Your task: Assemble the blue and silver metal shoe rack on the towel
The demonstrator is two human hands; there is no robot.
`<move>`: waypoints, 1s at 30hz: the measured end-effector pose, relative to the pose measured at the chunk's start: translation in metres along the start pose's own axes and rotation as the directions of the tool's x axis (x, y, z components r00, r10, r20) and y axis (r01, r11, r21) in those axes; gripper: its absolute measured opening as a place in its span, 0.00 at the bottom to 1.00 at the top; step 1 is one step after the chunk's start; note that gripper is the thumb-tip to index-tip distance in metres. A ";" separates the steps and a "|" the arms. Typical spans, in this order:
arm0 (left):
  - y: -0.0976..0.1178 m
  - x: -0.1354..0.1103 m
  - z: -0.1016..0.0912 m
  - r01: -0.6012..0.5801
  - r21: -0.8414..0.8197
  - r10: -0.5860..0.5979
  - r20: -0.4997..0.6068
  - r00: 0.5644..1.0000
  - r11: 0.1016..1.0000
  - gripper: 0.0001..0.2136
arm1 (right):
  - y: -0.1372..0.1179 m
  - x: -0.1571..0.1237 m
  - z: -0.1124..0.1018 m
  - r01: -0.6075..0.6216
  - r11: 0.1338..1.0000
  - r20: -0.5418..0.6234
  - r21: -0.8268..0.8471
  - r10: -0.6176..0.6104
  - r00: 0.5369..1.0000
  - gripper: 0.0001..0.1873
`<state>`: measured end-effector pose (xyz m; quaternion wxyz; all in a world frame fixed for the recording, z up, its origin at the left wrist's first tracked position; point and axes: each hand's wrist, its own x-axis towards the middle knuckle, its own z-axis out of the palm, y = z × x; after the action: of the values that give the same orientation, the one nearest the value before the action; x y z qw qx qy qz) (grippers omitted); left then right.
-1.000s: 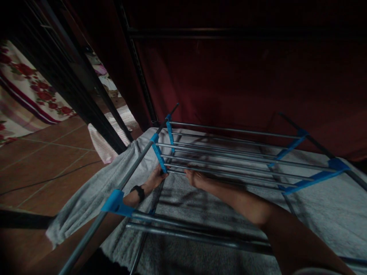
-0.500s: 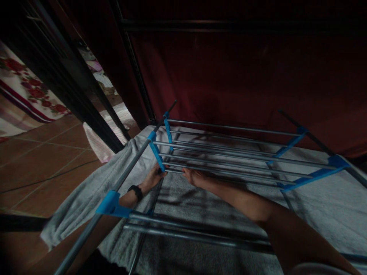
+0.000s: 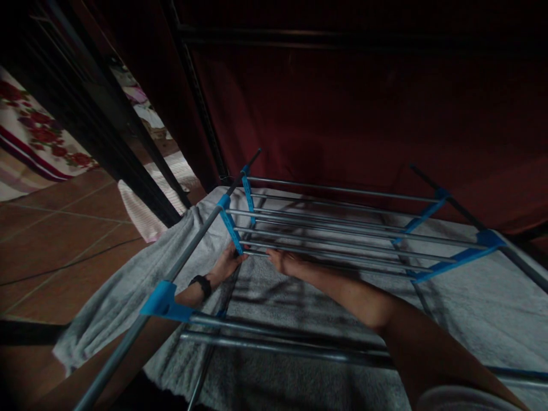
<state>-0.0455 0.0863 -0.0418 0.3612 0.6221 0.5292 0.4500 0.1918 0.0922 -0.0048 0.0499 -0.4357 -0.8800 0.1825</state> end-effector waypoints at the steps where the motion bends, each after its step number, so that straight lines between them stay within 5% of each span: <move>1: 0.000 0.000 0.000 -0.001 0.002 0.001 0.001 1.000 1.000 0.07 | 0.001 0.000 0.001 0.002 1.000 -0.002 -0.015 -0.002 1.000 0.15; 30: -0.013 0.000 -0.003 -0.045 0.083 0.045 0.009 0.999 0.996 0.09 | 0.005 0.006 0.002 0.023 0.992 0.079 -0.121 -0.013 0.997 0.13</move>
<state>-0.0522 0.0887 -0.0528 0.3267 0.6499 0.5320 0.4335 0.1908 0.0993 -0.0090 -0.0097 -0.4225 -0.8947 0.1449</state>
